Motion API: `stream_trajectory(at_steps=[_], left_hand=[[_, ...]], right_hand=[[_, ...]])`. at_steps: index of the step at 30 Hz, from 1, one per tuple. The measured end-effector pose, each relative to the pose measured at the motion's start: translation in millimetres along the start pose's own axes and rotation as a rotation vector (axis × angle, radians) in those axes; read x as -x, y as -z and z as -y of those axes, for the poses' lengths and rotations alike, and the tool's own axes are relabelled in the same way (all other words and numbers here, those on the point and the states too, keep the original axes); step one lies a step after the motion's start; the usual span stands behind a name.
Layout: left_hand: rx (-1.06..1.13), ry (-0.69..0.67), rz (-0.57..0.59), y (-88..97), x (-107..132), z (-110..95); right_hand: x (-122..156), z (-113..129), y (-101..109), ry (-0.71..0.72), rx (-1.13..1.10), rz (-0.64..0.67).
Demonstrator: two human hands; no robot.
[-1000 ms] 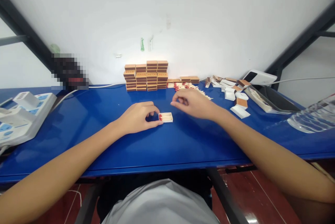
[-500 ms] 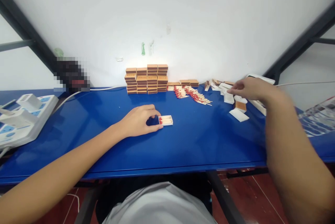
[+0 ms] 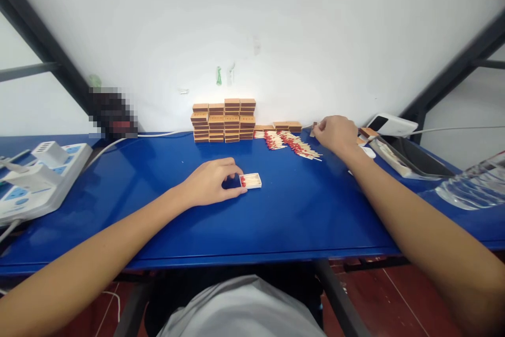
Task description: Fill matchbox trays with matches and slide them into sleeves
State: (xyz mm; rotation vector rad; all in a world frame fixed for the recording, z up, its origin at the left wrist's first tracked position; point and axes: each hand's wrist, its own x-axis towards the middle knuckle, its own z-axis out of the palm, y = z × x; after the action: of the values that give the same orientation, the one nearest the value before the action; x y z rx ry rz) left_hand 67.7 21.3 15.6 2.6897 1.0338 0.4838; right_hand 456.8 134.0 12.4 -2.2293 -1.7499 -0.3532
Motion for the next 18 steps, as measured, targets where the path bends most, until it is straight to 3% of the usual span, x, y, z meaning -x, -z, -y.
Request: stream_trajectory(at_steps=[10, 14, 16, 18], left_hand=[[-0.006, 0.007, -0.007, 0.3, 0.0, 2.4], [-0.013, -0.006, -0.003, 0.6, 0.3, 3.1], [-0.017, -0.005, -0.012, 1.4, 0.4, 4.0], [-0.018, 0.008, -0.022, 2.5, 0.4, 5.1]], right_hand=[[-4.6, -7.1, -18.1, -0.054, 0.054, 0.038], [-5.7, -11.9, -11.5, -0.049, 0.051, 0.012], [-2.4, -12.5, -0.3, 0.022, 0.005, -0.023], [5.8, -10.8, 13.6, 0.201, -0.091, -0.039]])
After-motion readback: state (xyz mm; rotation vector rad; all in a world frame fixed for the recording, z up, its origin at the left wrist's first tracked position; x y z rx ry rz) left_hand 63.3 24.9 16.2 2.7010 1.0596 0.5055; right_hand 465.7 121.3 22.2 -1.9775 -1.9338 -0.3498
